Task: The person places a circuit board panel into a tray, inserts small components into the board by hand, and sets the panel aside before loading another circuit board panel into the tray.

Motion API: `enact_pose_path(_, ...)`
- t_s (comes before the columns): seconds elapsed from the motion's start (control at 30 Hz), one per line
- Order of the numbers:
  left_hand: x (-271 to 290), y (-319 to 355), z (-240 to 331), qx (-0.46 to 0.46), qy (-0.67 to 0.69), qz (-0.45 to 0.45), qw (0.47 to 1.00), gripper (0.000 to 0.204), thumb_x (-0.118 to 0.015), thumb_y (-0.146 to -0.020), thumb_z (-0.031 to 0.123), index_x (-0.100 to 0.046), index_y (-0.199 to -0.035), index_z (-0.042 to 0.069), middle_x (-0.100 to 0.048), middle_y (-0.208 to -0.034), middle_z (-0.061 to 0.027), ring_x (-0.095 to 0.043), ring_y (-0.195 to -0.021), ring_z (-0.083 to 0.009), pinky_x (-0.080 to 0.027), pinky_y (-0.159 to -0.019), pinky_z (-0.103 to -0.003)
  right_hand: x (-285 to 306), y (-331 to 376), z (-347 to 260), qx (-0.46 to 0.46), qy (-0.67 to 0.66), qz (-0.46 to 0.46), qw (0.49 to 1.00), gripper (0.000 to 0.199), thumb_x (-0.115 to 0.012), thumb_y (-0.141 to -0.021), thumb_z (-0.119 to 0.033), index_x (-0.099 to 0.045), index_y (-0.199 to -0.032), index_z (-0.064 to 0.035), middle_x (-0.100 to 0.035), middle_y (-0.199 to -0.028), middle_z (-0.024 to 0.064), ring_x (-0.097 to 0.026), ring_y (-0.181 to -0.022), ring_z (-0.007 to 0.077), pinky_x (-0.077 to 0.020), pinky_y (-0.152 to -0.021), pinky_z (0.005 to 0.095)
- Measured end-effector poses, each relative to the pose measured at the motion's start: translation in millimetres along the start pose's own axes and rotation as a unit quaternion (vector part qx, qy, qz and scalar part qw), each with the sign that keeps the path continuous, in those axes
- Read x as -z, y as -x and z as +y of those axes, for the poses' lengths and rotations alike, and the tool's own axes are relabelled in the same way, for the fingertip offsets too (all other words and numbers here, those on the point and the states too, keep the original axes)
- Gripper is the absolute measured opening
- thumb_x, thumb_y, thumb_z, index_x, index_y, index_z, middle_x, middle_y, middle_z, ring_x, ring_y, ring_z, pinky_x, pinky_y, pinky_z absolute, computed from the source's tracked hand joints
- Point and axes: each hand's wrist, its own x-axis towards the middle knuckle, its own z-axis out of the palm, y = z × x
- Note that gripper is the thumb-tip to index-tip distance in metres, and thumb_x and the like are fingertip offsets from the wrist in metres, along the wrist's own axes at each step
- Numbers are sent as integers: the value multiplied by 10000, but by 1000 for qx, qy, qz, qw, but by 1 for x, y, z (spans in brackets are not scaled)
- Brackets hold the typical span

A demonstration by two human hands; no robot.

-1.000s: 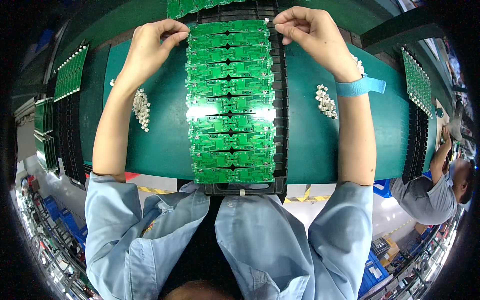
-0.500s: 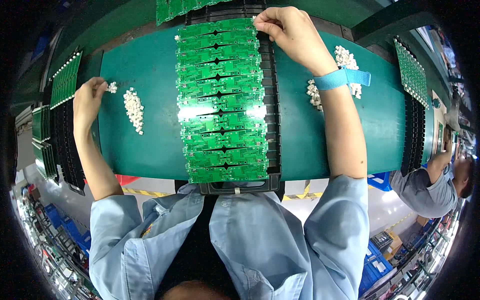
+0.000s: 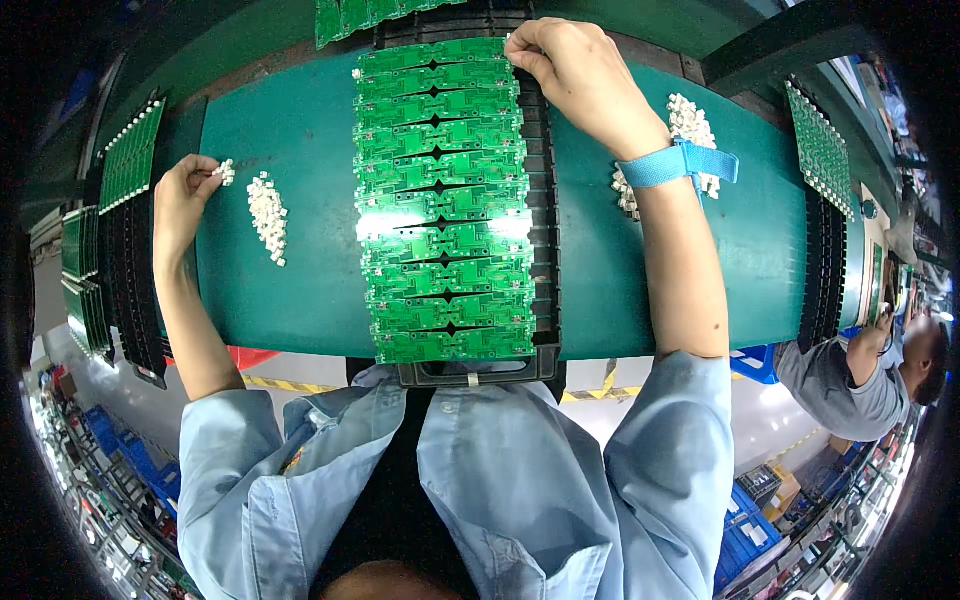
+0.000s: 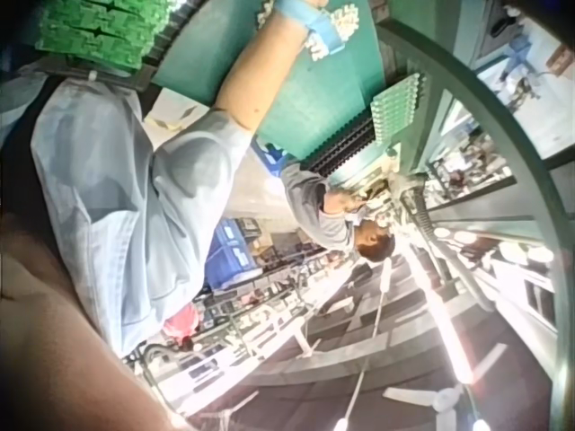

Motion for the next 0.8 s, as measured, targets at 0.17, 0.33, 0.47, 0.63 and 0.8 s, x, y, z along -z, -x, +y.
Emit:
enact_pose_path(0.17,-2,-3,-10,6,87,-13,996,104,-602,-761,-36,-613,-862,-56,-572,-697,-33,-475,-597,-77,-405,-571,-192,18,3,15,-20,38,49,998,125,-600,-822,-74,-643,-887,24,-647,-740,49,-497,-532,115,-396,-489,236)
enact_pose_path(0.33,0,-7,-15,-10,118,-28,993,92,-603,-768,-27,-615,-853,-61,-573,-699,-30,-477,-604,-75,-407,-573,-182,68,33,74,-129,225,19,966,139,-641,-743,-114,-651,-824,-2,-662,-733,97,-603,-582,240,-467,-564,322)
enact_pose_path(0.47,2,-6,-12,2,102,-31,994,83,-599,-779,-15,-615,-845,-63,-573,-699,-31,-483,-610,-76,-414,-586,-181,69,52,104,-166,236,-35,957,129,-636,-768,-90,-655,-855,3,-656,-714,80,-581,-562,186,-461,-545,283)
enact_pose_path(0.63,4,-8,-12,5,88,-50,995,92,-593,-795,8,-620,-846,-65,-581,-712,-35,-500,-625,-79,-424,-604,-179,71,57,113,-187,209,-86,956,172,-654,-749,-114,-646,-873,4,-657,-738,96,-597,-597,217,-466,-563,306)
enact_pose_path(0.8,8,-5,-27,11,116,-33,993,135,-577,-813,24,-630,-903,-62,-603,-746,-40,-518,-646,-86,-426,-609,-185,65,48,111,-192,217,-133,948,216,-675,-718,-130,-629,-875,11,-655,-762,123,-613,-631,269,-468,-584,345)
